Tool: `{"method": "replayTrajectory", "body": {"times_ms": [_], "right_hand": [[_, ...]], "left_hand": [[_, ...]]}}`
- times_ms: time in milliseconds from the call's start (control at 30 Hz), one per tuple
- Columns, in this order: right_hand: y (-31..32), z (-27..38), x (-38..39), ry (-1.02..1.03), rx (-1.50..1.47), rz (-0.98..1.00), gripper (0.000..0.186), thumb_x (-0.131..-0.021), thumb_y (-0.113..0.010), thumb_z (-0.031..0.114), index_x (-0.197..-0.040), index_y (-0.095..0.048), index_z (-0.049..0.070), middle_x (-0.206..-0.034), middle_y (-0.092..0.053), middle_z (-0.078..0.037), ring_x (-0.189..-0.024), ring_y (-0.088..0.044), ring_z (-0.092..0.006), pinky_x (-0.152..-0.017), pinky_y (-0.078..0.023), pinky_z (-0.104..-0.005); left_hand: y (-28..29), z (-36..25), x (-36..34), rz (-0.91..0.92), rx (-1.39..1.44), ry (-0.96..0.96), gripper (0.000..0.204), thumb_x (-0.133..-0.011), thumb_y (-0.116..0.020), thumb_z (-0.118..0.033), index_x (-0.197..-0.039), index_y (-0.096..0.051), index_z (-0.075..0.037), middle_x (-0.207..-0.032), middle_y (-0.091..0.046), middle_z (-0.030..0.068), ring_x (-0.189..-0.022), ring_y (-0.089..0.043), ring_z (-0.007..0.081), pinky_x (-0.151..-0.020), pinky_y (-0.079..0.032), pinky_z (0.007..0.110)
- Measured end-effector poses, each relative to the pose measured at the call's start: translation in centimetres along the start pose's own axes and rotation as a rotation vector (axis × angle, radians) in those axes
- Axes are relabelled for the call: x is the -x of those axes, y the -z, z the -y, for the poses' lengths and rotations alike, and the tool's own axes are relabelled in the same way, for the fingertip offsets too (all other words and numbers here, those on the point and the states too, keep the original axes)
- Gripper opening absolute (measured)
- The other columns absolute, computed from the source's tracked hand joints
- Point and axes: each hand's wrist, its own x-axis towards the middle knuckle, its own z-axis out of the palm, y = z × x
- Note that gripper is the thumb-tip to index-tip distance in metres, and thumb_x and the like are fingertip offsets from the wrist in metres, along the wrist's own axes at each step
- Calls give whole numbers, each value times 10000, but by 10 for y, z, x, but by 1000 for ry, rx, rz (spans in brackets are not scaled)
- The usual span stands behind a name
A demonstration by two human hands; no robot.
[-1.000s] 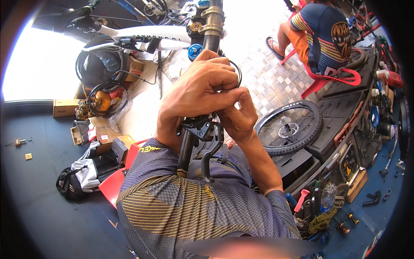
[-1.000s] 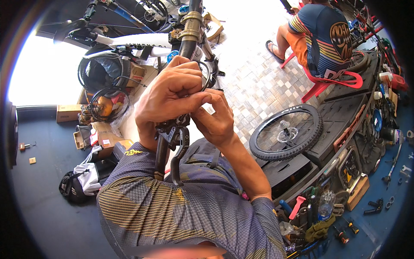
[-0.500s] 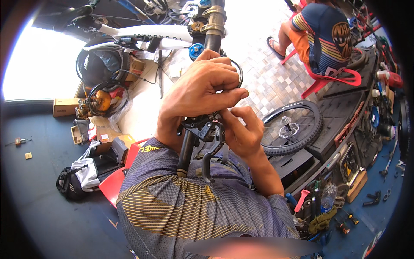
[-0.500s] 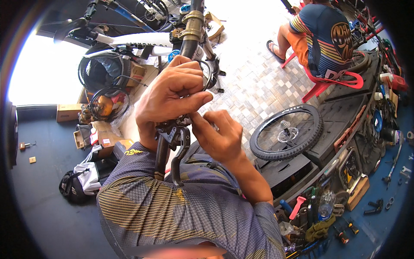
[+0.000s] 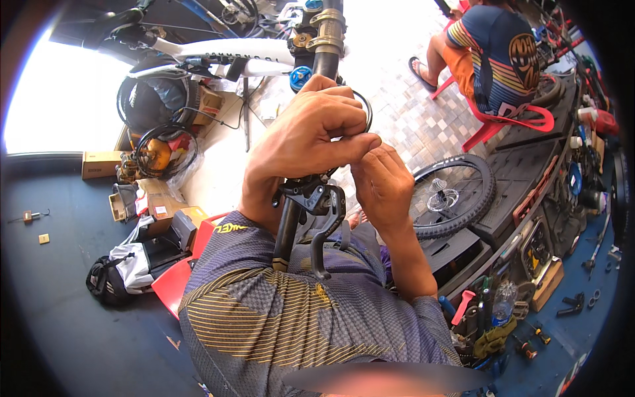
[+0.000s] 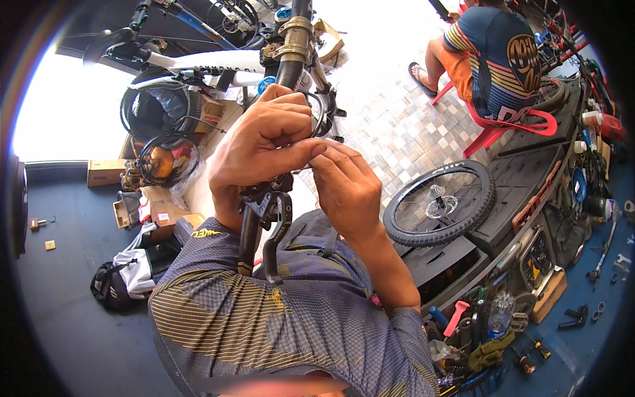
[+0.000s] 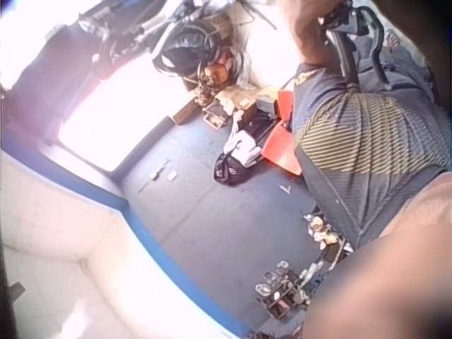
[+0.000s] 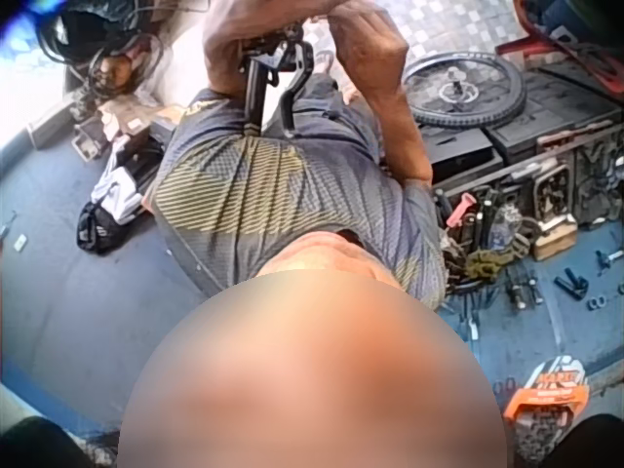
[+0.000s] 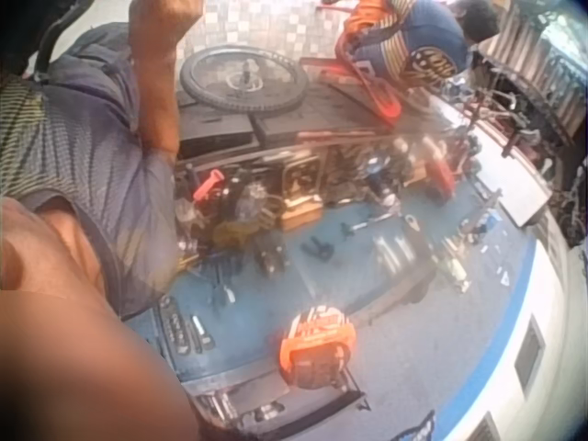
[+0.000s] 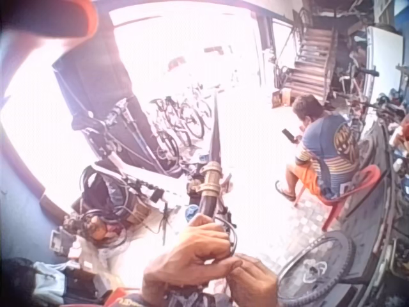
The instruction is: The person adjusts a cable on the bicycle handlebar, secures it with a zip tie, and uses a tool to tighten the connection. They then retrieve a small red plastic piece from the workbench and apply it to the handlebar area.
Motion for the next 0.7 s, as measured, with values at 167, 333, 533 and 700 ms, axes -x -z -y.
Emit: {"method": "replayTrajectory", "body": {"times_ms": [167,333,533,700], "right_hand": [[-16,0,-3,42,-175,-78,213,-823,-768,-19,-1035,-749,-20,-1037,-724,-188,-985,-730,-361,-807,-609,-422],[-19,1,-5,120,-169,-109,263,-790,-773,-39,-1051,-753,-21,-1023,-709,-199,-951,-723,-384,-782,-611,-437],[-17,4,-8,161,-150,-108,282,-759,-772,-58,-1038,-757,-23,-1018,-702,-203,-932,-720,-380,-743,-608,-426],[-17,5,-8,165,-149,-103,280,-757,-770,-60,-1033,-756,-21,-1019,-702,-199,-924,-719,-376,-731,-607,-421]], "left_hand": [[-4,2,-1,-46,59,-52,355,-834,-742,-164,-643,-461,-60,-683,-406,25,-694,-416,201,-810,-331,364],[-4,3,1,-55,47,-61,372,-834,-741,-169,-642,-441,-60,-688,-399,29,-700,-412,204,-809,-331,366],[1,1,0,15,-21,2,379,-899,-722,-314,-670,-527,-84,-730,-550,47,-748,-538,247,-888,-375,371],[2,2,0,29,-3,10,371,-900,-729,-317,-676,-549,-84,-745,-570,44,-771,-548,241,-892,-375,372]]}}
